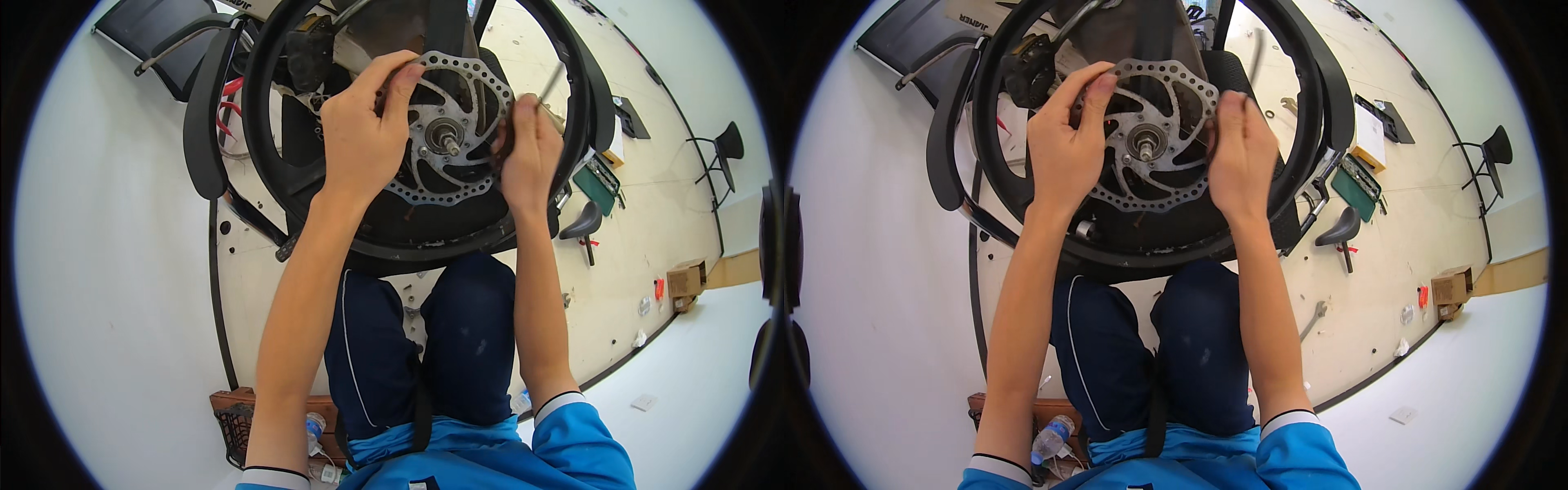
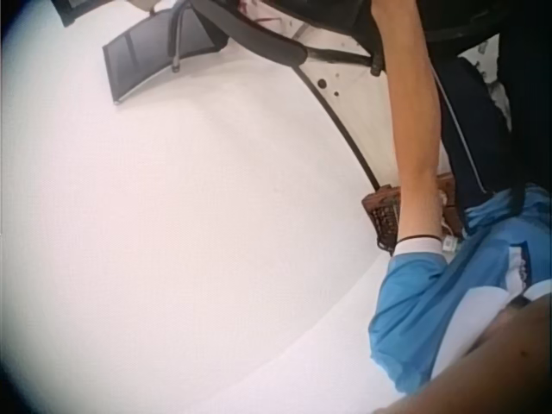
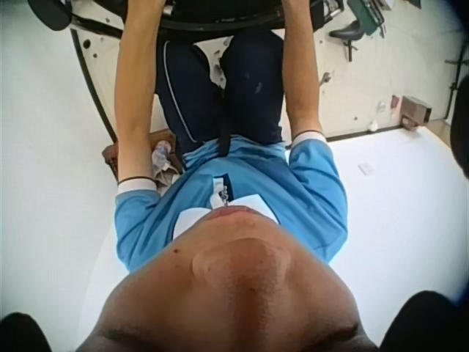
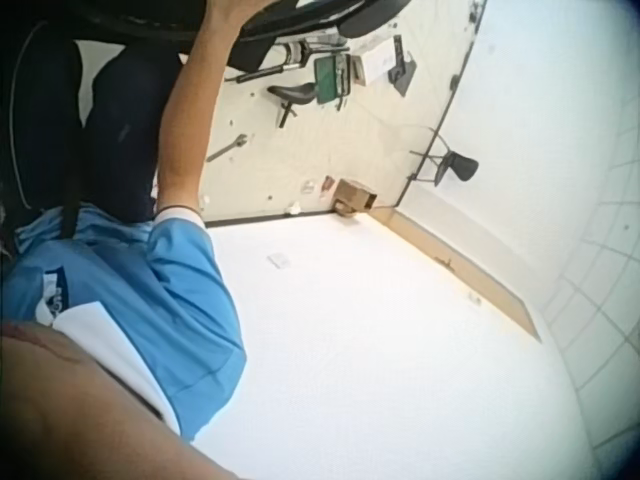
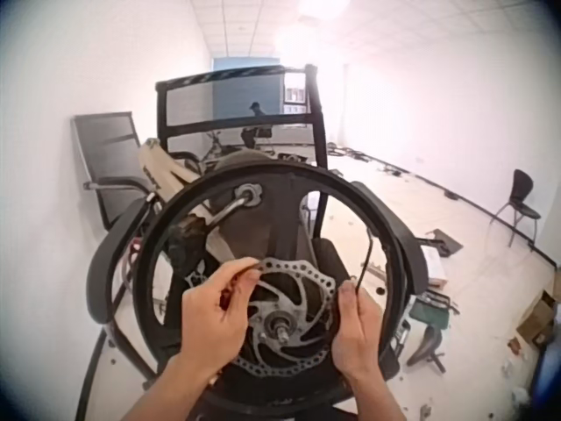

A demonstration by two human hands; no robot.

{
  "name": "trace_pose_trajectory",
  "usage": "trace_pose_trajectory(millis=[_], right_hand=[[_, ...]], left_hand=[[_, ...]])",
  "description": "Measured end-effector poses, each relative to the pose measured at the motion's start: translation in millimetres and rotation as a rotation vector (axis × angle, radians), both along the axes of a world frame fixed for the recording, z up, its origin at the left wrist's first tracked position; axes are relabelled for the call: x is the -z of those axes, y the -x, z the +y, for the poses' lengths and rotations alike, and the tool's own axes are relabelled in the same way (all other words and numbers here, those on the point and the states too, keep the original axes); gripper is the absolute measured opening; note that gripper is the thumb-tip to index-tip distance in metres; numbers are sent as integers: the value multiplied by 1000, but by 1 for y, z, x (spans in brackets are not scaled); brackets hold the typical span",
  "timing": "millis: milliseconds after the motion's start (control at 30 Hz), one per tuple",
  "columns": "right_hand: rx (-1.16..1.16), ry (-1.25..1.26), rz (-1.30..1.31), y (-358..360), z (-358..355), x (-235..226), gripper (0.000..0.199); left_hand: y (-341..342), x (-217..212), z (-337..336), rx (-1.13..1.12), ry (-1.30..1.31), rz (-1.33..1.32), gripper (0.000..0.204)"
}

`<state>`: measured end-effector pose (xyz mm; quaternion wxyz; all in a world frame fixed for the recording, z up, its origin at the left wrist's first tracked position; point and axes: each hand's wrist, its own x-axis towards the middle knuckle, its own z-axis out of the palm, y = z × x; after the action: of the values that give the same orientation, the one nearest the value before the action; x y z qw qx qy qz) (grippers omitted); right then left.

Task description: The person uses an Allen key to tighten bolts on a brake disc rotor mounted on a workbench. They repeatedly insert the tool, turn it to secure the fasteners, and adjust the rotor position.

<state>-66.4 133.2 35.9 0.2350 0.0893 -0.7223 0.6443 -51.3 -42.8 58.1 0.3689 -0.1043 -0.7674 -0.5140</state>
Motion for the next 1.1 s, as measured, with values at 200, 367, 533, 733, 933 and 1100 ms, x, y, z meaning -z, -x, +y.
trace_pose_trajectory(millis=[200, 367, 533, 733, 933, 1100], right_hand=[[-71, 308, -50, -69, 58, 43, 39], [-189, 363, -300, -137, 69, 65, 41], [-301, 355, -341, -129, 57, 54, 40], [-416, 383, -377, -134, 44, 52, 40], [-445, 405, -326, -135, 44, 59, 34], [-368, 468, -424, -103, 38, 47, 29]], left_hand=[[-64, 39, -6, -265, -162, -15, 27], [-117, 81, 7, -55, 91, -416, 11], [-79, 97, 13, 202, 567, -726, 12], [-35, 92, 18, 422, 719, -1045, 18], [-25, 89, 12, 465, 722, -1116, 15], [-56, 86, 3, 283, 171, -937, 20]])
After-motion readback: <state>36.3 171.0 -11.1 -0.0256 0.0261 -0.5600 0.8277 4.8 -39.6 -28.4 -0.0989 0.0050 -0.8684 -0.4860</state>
